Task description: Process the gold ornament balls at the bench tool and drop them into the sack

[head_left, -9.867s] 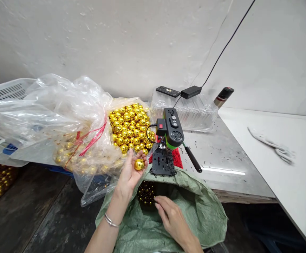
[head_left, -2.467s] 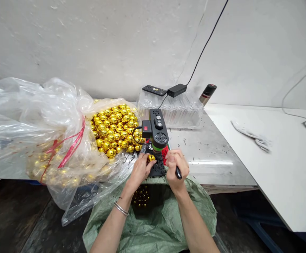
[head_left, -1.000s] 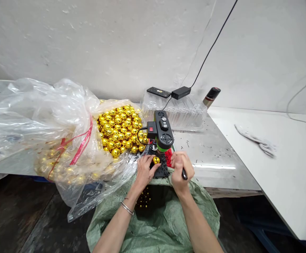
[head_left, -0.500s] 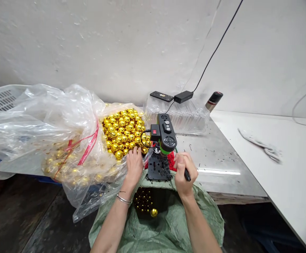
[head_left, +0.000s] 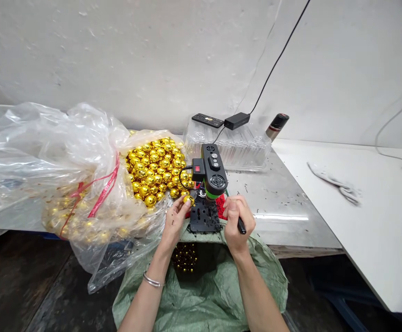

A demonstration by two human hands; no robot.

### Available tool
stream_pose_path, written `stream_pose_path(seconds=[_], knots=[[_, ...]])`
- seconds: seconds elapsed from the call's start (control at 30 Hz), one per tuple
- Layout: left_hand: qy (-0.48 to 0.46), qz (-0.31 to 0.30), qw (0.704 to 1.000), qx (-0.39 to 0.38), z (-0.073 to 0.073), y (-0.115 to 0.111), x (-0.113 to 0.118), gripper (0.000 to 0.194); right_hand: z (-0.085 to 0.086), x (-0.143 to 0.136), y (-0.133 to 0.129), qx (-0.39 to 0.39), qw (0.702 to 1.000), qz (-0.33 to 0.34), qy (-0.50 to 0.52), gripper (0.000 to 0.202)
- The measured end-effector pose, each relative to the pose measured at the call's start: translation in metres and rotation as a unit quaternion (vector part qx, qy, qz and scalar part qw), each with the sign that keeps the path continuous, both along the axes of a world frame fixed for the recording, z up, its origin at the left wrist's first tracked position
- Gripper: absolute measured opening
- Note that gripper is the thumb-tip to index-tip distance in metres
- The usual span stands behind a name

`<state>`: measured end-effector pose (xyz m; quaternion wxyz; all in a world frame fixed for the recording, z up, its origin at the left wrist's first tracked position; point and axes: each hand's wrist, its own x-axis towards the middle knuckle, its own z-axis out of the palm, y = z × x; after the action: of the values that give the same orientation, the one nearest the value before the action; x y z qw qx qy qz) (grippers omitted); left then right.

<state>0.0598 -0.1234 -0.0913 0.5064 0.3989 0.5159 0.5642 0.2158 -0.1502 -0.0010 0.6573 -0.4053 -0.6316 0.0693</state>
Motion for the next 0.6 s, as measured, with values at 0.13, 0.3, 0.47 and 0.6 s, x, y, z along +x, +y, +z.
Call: stream_pose_path(seconds=[0.13,0.3,0.47,0.6], knots=[[0.03,-0.016,0.999,0.008,-0.015,-0.001,0.02,0.05,0.008,0.001,0.001,-0.003,1.0,0.0,-0.01,0.035],[0.268,-0.002,0.96,0.082,-0.023,-0.004,0.029,0.035,0.011,0.004,0.002,-0.001,1.0,-0.001,-0.023,0.035],[0.397,-0.023,0.904,0.158,-0.022,-0.009,0.031,0.03,0.008,0.004,0.002,-0.001,1.0,-0.001,-0.026,0.033],[0.411,-0.02,0.894,0.18,-0.024,-0.009,0.033,0.029,0.003,0.005,0.0,0.011,0.999,0.011,-0.032,0.031]])
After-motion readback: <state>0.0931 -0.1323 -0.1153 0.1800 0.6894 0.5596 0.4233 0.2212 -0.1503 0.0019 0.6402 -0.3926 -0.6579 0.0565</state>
